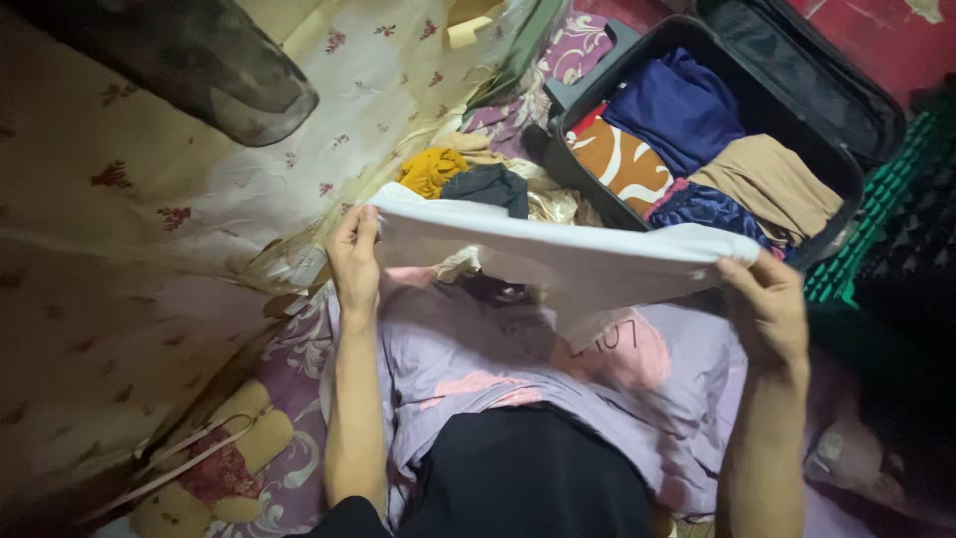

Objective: The person folds various garments including a beige top, a blue shirt, a white shirt, black pants, a maroon top, a white shirt, a yellow top, and a beige top, then places them into an open suitcase on a bed.

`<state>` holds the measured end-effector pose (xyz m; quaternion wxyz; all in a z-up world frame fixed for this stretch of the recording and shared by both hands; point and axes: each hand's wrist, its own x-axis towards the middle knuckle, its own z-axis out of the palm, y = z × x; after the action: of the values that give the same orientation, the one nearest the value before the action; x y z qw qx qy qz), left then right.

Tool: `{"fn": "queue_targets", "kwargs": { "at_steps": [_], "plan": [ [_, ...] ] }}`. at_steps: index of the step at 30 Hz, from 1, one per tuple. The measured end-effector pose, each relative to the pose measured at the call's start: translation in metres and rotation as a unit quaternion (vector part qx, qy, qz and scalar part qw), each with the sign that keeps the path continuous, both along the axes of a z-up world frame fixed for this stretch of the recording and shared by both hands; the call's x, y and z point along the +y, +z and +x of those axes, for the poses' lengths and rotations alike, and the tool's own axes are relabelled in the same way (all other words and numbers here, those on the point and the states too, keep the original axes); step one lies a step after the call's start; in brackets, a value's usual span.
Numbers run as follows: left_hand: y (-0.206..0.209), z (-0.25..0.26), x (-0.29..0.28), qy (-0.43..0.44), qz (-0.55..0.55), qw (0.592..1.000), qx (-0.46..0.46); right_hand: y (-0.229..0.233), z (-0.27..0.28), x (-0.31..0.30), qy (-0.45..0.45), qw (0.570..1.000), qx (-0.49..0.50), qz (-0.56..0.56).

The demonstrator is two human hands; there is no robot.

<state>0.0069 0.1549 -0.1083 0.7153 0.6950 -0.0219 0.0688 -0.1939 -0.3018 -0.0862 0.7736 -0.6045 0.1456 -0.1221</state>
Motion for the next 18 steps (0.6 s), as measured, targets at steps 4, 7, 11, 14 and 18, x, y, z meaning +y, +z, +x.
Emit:
{"fn": "queue_targets", "kwargs": {
  "at_steps": [4,7,11,14,18],
  "plan": [
    [0.023,-0.009,-0.014,-0.019,-0.013,0.999,-0.034,0.033,0.004,0.002,-0.063,0.991,-0.036,-0.114],
    [0.042,-0.016,-0.015,-0.088,-0.086,0.991,-0.043,0.033,0.013,0.000,-0.062,0.975,0.042,-0.211],
    [0.061,-0.022,-0.011,-0.128,-0.178,0.976,0.010,0.005,0.022,0.024,0.159,0.962,0.192,-0.109],
    [0.069,-0.026,-0.002,-0.125,-0.136,0.983,-0.010,-0.014,0.019,0.045,0.267,0.911,0.260,-0.175],
    [0.072,-0.035,0.009,-0.105,-0.090,0.990,0.021,-0.012,0.015,0.048,0.208,0.936,0.244,-0.147]
  ]
}}
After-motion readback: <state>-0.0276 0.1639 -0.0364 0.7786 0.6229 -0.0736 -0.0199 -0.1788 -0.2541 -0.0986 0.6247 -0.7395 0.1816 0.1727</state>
